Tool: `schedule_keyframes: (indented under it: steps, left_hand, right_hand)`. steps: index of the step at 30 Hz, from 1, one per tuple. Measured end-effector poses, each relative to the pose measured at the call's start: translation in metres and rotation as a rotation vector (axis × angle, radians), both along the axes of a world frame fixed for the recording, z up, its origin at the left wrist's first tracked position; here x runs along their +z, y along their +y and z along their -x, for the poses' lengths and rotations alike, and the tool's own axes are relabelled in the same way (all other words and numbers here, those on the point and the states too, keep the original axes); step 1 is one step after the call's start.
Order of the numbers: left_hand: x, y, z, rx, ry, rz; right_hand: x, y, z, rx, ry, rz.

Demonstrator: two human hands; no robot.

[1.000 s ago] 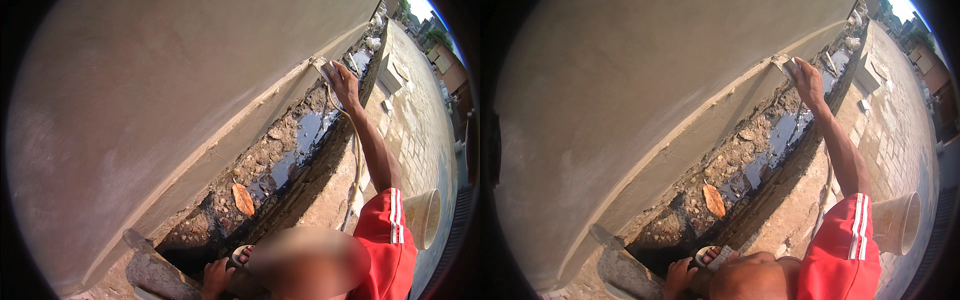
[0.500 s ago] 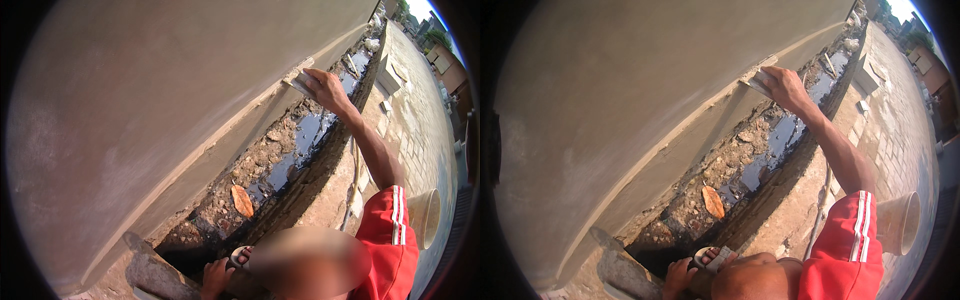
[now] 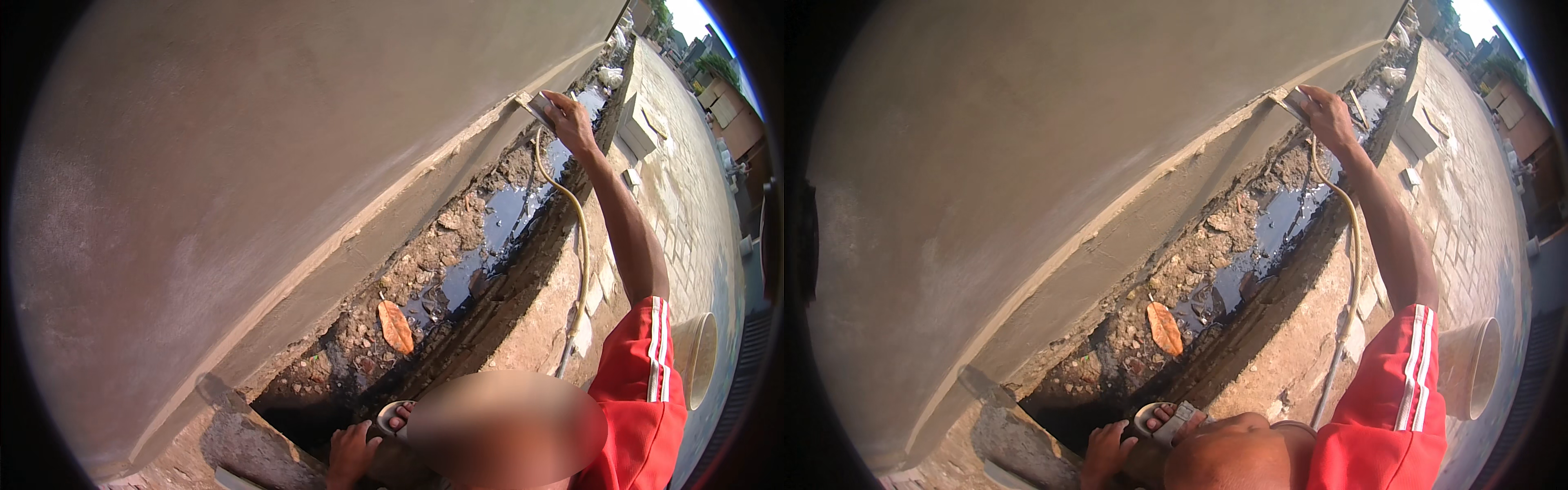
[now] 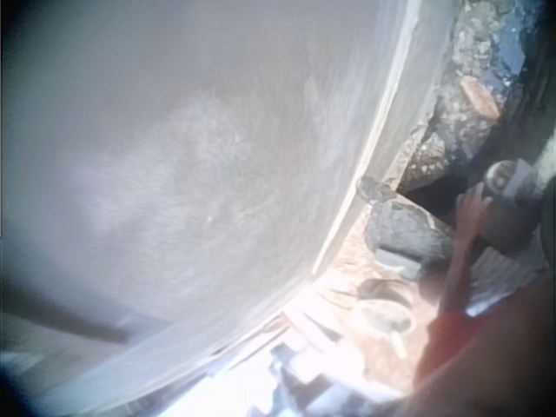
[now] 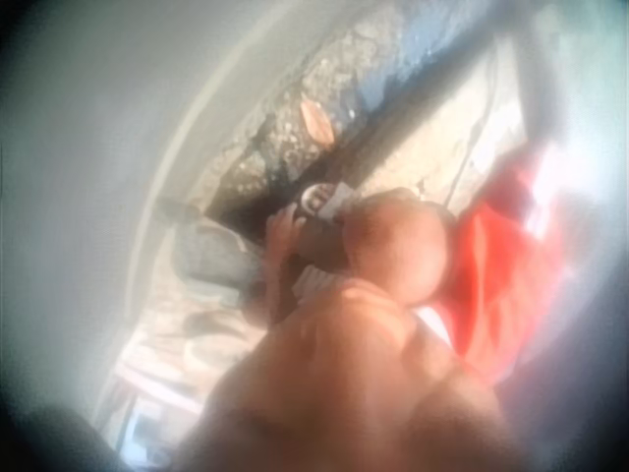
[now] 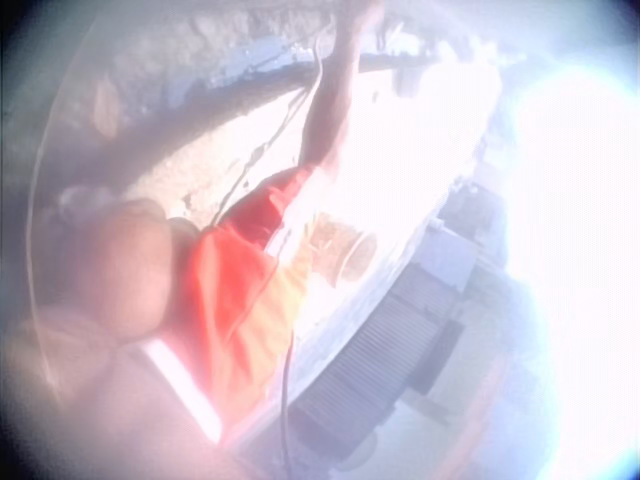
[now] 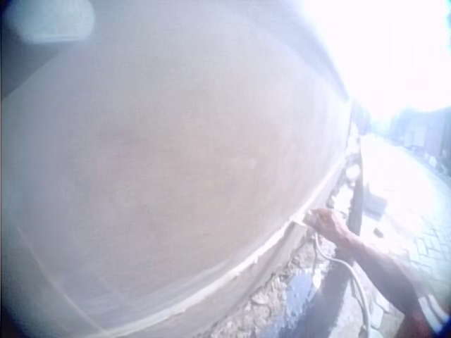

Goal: The person applies and smooths wet plaster along a wall edge using a trowel. He repeatedly scoops plaster from a bucket and spreads it evenly along the wall's lower edge, smoothing the surface in continuous strokes.

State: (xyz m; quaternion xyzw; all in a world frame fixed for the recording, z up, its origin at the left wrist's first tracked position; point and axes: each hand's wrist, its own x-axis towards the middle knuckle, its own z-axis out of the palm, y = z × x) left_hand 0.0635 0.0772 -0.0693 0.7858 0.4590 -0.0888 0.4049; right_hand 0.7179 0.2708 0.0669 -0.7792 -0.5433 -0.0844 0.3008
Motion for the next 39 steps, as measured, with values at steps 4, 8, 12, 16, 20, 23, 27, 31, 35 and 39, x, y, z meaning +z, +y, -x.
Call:
schedule_keyframes:
  steps: [4,8,12,16,20,23,27,31,35,39]
  left_hand:
    - [-0.003,0.003,0.001,-0.019,0.033,0.020]
    - [-0.004,0.002,0.001,-0.031,0.055,0.022]
    - [-0.011,0.000,0.002,-0.040,0.020,0.001]
    - [-0.010,0.000,0.000,-0.050,0.042,0.014]
    - [-0.007,0.004,-0.004,-0.078,0.065,0.046]
    - [-0.008,0.002,-0.003,-0.074,0.069,0.035]
    - [-0.004,0.000,0.001,-0.034,0.059,0.013]
    - [-0.009,-0.003,0.005,-0.030,0.022,-0.007]
    - [-0.006,-0.002,0.004,-0.026,0.024,0.007]
    - [-0.004,0.000,0.000,-0.031,0.039,0.012]
  right_hand:
    - [0.003,0.014,0.005,-0.052,-0.022,0.070]
    - [0.006,0.014,0.002,-0.014,-0.058,0.132]
    - [0.009,0.010,0.023,0.004,-0.083,0.127]
    - [0.011,0.004,0.066,0.042,0.050,0.146]
    - [0.025,-0.014,0.131,0.104,0.175,0.173]
    - [0.026,-0.032,0.171,0.340,0.268,0.187]
    - [0.013,-0.032,0.135,0.211,0.373,-0.010]
    - [0.002,-0.030,0.029,0.002,0.234,-0.085]
    - [0.006,-0.007,-0.001,-0.031,0.058,-0.043]
    - [0.010,0.011,-0.003,-0.072,0.011,0.033]
